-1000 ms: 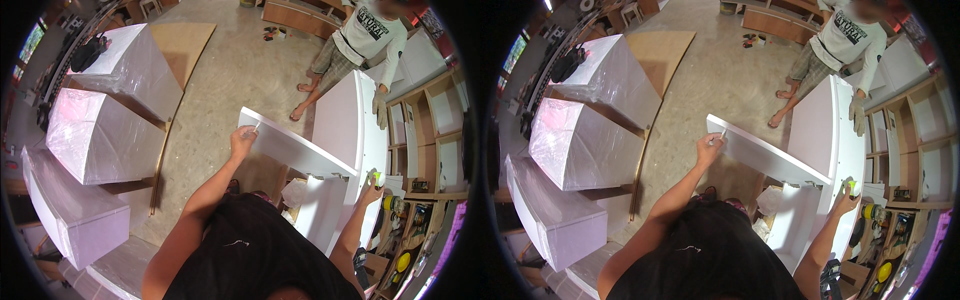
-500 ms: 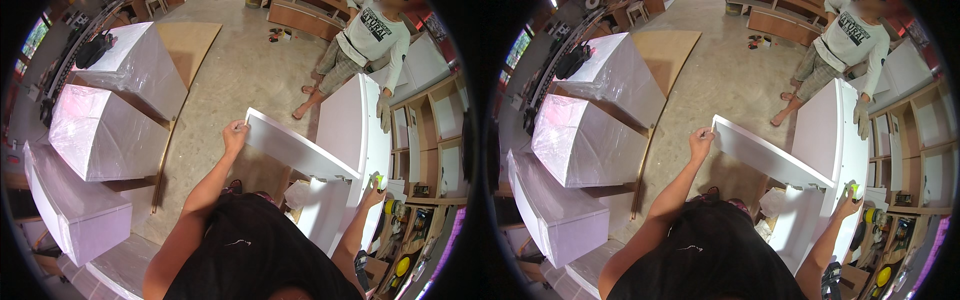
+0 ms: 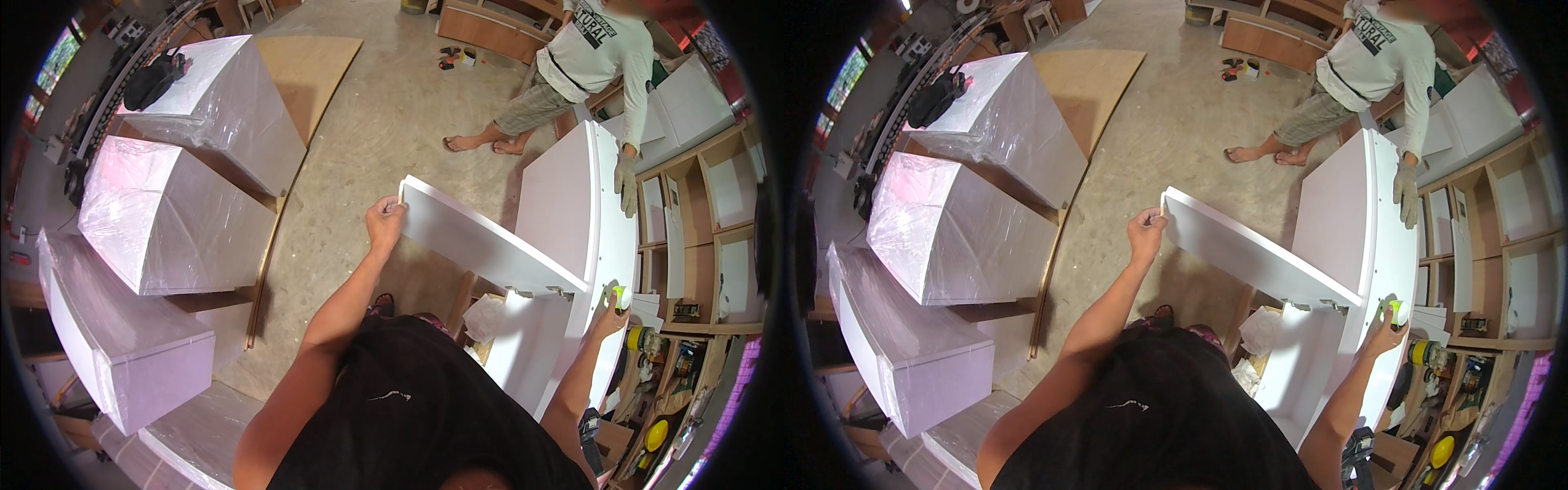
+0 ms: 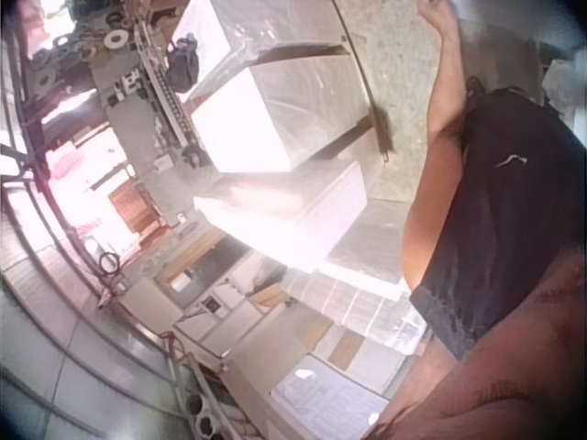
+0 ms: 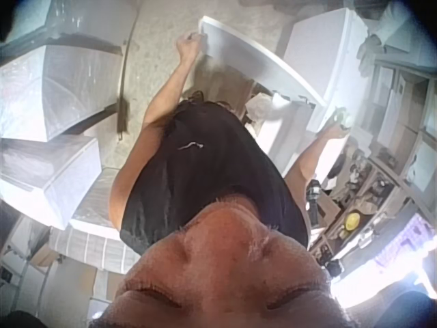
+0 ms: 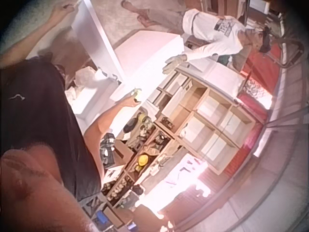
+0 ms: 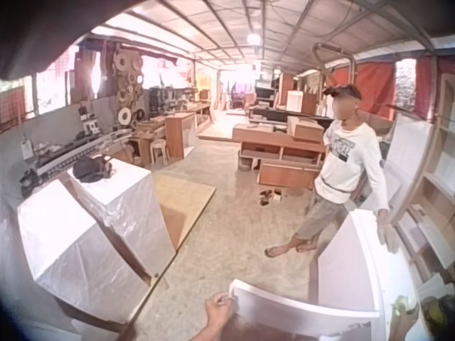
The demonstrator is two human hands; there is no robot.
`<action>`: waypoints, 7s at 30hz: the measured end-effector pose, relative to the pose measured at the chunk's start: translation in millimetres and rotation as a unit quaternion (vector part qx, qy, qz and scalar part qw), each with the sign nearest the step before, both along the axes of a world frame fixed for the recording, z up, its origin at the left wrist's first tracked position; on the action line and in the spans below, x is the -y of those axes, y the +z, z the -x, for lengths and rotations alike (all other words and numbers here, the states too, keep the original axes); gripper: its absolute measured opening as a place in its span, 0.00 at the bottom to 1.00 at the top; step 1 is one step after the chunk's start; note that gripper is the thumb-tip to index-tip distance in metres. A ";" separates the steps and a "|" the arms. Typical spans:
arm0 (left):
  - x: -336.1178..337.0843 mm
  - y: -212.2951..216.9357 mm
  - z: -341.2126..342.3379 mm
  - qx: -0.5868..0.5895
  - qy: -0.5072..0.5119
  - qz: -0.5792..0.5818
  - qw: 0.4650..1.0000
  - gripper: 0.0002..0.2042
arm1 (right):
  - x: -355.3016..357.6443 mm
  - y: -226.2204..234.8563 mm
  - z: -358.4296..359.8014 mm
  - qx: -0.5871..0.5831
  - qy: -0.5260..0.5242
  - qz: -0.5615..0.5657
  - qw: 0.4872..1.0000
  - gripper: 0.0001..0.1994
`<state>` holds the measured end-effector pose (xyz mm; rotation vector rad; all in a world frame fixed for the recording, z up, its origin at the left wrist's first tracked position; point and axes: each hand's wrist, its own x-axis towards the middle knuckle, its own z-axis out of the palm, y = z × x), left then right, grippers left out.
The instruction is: The person applies adhesive to the edges of a white cabinet door using a small brush, then wipes the surface with a cloth. They handle multiple white panels and a small container of adhesive in a workshop setting.
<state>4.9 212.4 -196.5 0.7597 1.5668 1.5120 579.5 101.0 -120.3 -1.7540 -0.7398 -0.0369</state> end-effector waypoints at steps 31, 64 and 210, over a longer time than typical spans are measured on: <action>8.2 -7.9 -28.6 0.004 -0.060 0.000 0.998 0.08 | 0.0 0.1 1.7 0.021 -0.009 0.024 0.999 0.29; 31.8 -18.1 -107.1 -0.083 -0.188 -0.056 0.977 0.09 | -0.8 -0.7 -0.7 -0.010 -0.008 0.013 1.000 0.27; 273.4 -110.5 118.1 0.129 -0.204 0.062 0.968 0.21 | 159.4 -157.1 409.6 -0.055 0.401 0.201 0.892 0.36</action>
